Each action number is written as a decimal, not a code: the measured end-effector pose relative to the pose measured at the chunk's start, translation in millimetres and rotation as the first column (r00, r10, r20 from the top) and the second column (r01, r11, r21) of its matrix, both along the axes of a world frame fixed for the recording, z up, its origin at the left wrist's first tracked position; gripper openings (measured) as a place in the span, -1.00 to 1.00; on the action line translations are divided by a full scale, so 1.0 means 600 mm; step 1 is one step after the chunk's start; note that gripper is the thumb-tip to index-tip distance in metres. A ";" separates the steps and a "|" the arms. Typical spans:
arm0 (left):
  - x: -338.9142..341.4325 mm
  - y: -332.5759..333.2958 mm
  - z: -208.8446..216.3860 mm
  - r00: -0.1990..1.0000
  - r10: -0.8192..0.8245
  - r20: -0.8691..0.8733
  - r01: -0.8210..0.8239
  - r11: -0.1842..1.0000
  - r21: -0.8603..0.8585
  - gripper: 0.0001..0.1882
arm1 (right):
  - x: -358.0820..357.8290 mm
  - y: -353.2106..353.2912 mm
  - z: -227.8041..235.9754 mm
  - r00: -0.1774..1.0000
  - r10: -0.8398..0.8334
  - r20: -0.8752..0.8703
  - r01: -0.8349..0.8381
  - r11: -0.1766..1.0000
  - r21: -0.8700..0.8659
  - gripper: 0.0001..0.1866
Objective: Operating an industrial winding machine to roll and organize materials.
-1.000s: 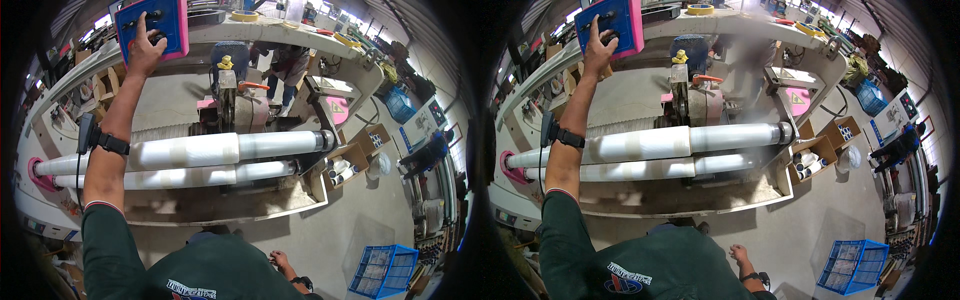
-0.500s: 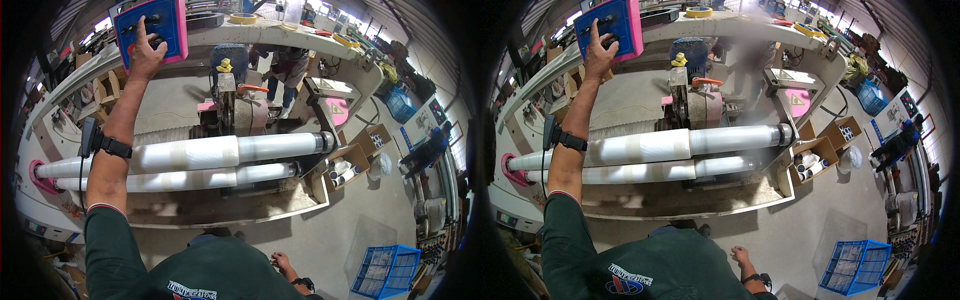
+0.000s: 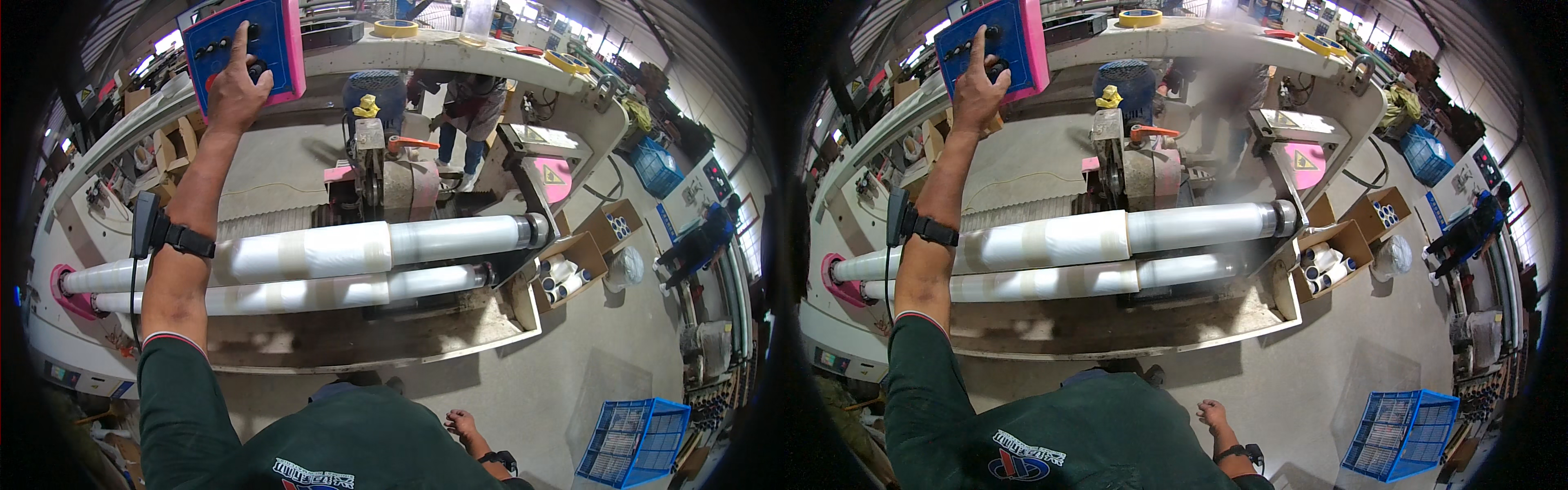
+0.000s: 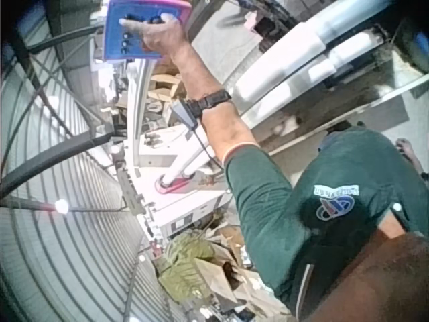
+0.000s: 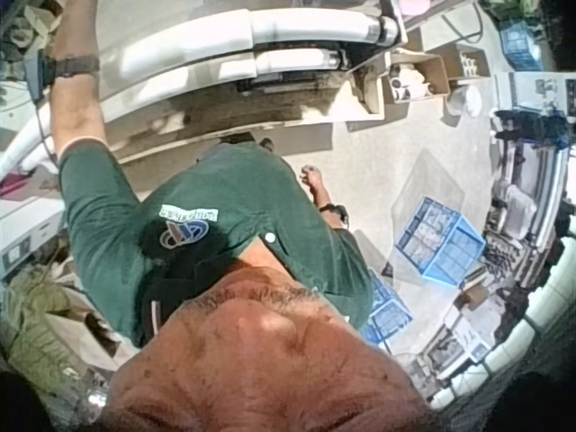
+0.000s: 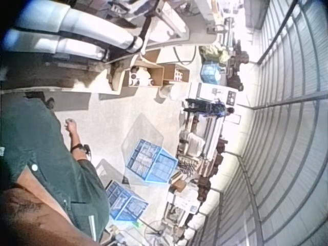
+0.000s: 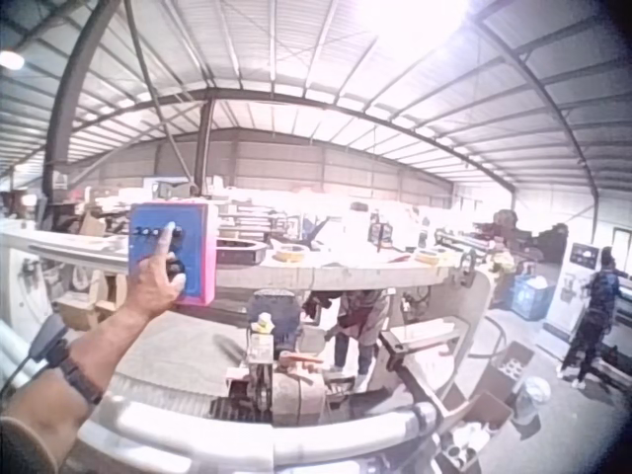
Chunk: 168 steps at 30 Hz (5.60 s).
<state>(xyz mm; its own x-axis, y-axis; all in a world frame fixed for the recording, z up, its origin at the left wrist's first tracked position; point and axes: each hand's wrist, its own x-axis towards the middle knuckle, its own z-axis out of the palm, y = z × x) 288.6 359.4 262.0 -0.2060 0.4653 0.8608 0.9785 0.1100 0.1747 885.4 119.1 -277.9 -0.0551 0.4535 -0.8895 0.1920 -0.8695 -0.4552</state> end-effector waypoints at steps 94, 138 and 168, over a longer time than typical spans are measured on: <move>0.046 -0.293 -0.315 0.697 -0.289 0.657 0.195 0.957 0.214 -0.75 | 0.020 -0.063 0.042 0.997 -0.078 0.027 0.077 0.997 0.021 -0.56; -0.023 -0.256 -0.217 0.810 -0.333 0.483 0.286 0.943 0.170 -0.58 | 0.012 -0.058 0.044 0.996 -0.052 0.076 0.046 0.996 0.080 -0.66; -0.110 -0.095 -0.123 0.987 0.003 -0.160 0.008 0.998 0.065 -0.18 | -0.117 -0.119 0.089 0.996 -0.051 0.077 0.044 0.994 0.097 -0.68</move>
<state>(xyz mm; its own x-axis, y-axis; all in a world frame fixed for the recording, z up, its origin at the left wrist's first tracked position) 222.6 302.4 188.4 -0.0625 0.4074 0.9111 0.9946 0.1013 0.0230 815.5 47.9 -224.3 0.0375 0.5367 -0.8429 0.1903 -0.8319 -0.5212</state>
